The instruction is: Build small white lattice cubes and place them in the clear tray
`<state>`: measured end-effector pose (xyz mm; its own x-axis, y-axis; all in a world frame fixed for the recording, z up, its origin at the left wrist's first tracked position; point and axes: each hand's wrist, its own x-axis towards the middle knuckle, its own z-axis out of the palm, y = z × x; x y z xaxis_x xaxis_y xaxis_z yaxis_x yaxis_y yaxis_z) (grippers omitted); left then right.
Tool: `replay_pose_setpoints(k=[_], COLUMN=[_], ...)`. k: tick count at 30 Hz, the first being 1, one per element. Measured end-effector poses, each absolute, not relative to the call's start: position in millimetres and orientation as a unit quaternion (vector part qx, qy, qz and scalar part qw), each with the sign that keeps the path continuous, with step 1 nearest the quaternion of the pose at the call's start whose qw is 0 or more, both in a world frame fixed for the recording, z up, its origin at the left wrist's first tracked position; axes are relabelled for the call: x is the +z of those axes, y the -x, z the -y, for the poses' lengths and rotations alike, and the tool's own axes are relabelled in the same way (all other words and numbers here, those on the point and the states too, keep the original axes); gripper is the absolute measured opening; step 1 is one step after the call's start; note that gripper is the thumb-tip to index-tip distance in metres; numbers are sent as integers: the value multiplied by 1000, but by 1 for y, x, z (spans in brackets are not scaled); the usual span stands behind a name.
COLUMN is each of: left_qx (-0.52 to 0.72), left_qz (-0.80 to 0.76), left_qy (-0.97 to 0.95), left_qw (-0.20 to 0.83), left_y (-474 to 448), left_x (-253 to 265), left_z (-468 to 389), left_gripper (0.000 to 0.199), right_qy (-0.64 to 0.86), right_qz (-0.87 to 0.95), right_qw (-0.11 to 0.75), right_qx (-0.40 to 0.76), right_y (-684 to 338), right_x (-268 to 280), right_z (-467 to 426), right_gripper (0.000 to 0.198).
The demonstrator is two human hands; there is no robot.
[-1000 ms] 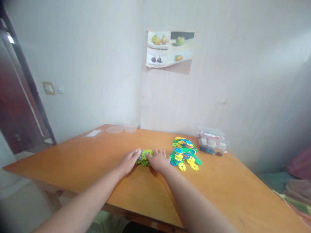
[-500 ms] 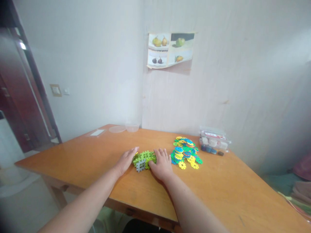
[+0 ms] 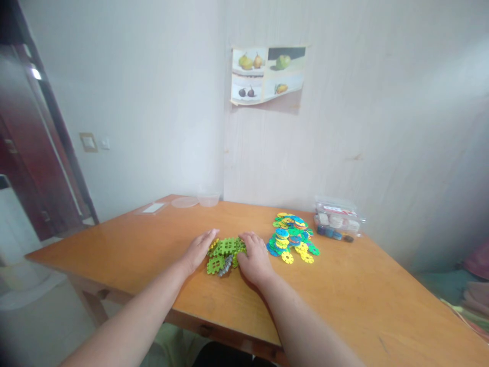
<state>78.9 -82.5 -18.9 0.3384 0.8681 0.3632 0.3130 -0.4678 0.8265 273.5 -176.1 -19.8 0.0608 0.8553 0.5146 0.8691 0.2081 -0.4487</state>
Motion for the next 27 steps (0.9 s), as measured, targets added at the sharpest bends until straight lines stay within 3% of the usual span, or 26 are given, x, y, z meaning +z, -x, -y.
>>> replay_pose_setpoints(k=[12, 17, 22, 27], left_qx=[446, 485, 582, 691], left_qz=[-409, -394, -346, -207], left_qy=[-720, -706, -675, -649], left_qw=[340, 333, 295, 240], left_y=[-80, -80, -64, -45], left_x=[-21, -13, 38, 118], left_z=[83, 87, 101, 147], left_gripper=[60, 51, 45, 31], right_qy=[674, 676, 660, 553], right_qz=[624, 609, 590, 580], right_qw=[393, 410, 457, 594], right_qx=[-33, -59, -87, -71], right_y=[-278, -278, -278, -262], right_x=[-21, -19, -14, 16], right_z=[178, 180, 183, 195], right_gripper=[30, 27, 27, 21])
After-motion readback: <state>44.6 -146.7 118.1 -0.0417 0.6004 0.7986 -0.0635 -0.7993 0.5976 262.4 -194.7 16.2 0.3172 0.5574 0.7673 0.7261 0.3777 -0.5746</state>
